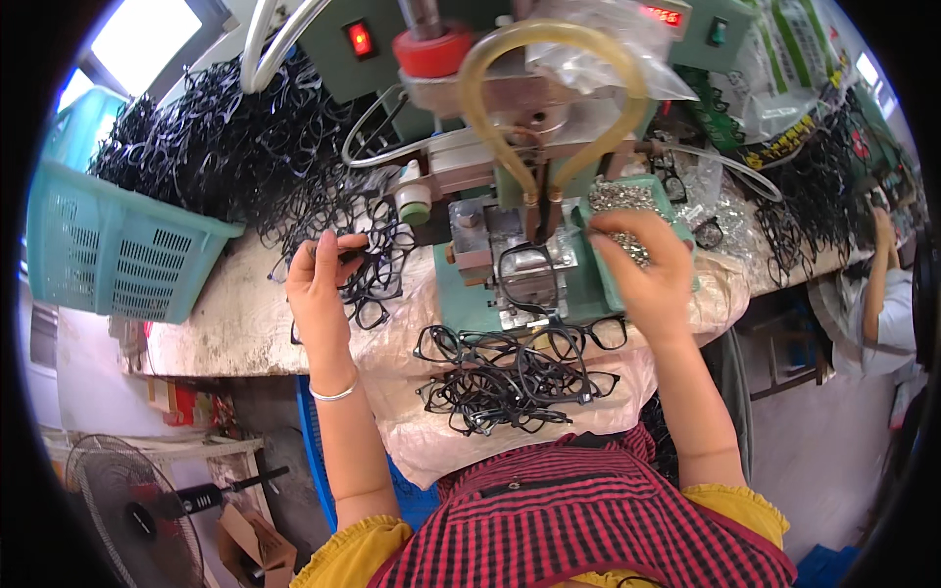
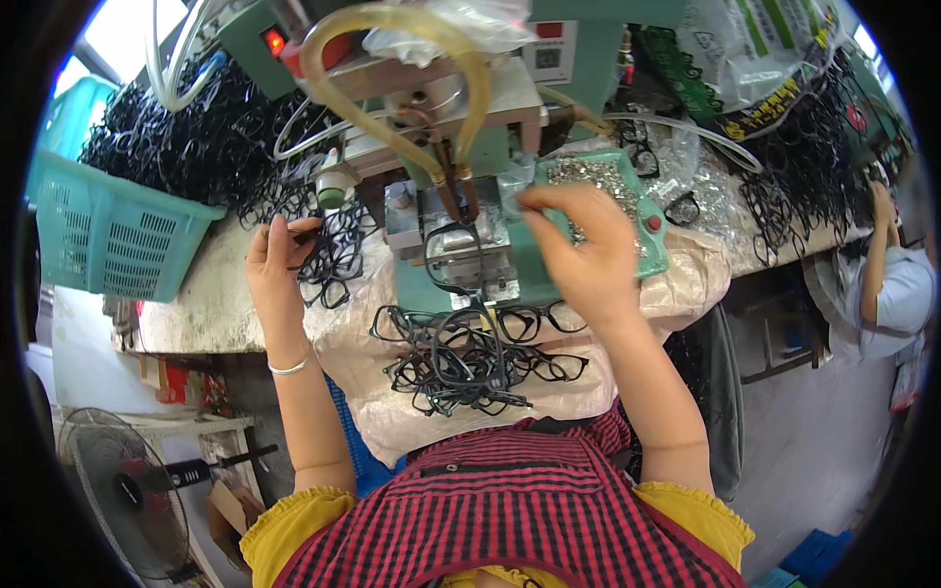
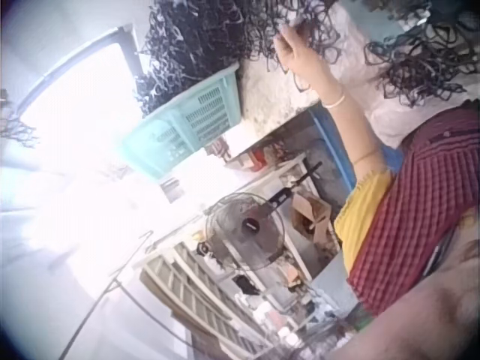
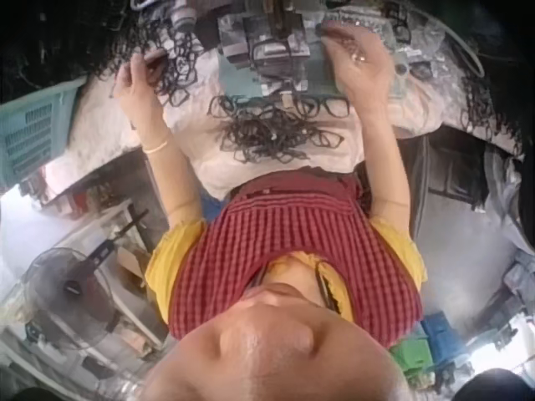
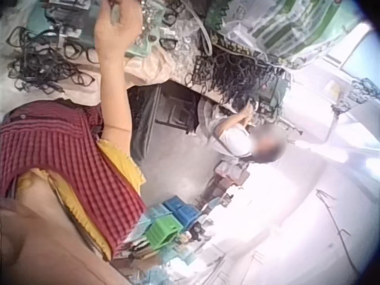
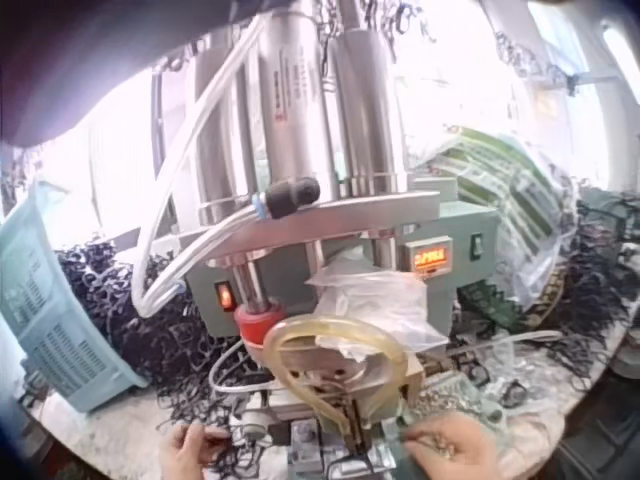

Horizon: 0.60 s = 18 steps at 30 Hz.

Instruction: The person repeatedly picks up black eyeglass frames from a pile, places them into a green jig on a workbench, and operates a pneumatic press to attach small metal components. The finished glasses are placed on the table, and the process is repeated continuously.

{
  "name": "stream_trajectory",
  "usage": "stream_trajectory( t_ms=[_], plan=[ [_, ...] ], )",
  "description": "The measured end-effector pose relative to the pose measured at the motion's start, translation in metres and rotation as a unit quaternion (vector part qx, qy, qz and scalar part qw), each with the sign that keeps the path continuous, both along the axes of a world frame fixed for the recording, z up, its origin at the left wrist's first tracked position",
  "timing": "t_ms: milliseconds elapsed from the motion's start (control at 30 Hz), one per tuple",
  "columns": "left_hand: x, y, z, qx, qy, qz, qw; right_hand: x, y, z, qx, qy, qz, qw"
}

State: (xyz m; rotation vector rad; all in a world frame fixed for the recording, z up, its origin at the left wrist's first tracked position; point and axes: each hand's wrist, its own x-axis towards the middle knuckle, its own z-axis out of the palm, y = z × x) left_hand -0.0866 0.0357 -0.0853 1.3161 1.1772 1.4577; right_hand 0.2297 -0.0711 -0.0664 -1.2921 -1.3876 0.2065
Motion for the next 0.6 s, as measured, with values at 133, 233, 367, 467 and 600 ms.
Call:
stream_trajectory(
  t_ms=[133, 233, 367, 467, 600],
  plan=[
    [0.006, -0.014, -0.027, 0.053, 0.011, 0.030, 0.998, -0.029, 0.022, -0.019, -0.025, 0.178, 0.047, 0.983],
    [0.022, -0.028, -0.021, 0.052, -0.020, 0.086, 0.995, -0.033, 0.016, -0.021, -0.028, 0.203, 0.039, 0.978],
    [0.040, -0.042, 0.052, 0.297, -0.071, -0.057, 0.951, -0.036, 0.023, -0.011, -0.032, 0.288, 0.095, 0.952],
    [0.078, -0.047, 0.100, 0.392, 0.067, -0.099, 0.912, -0.040, 0.022, -0.002, -0.047, 0.318, 0.144, 0.936],
    [0.075, -0.031, 0.101, 0.343, 0.054, -0.080, 0.934, -0.047, 0.016, 0.008, -0.049, 0.336, 0.147, 0.929]
  ],
)
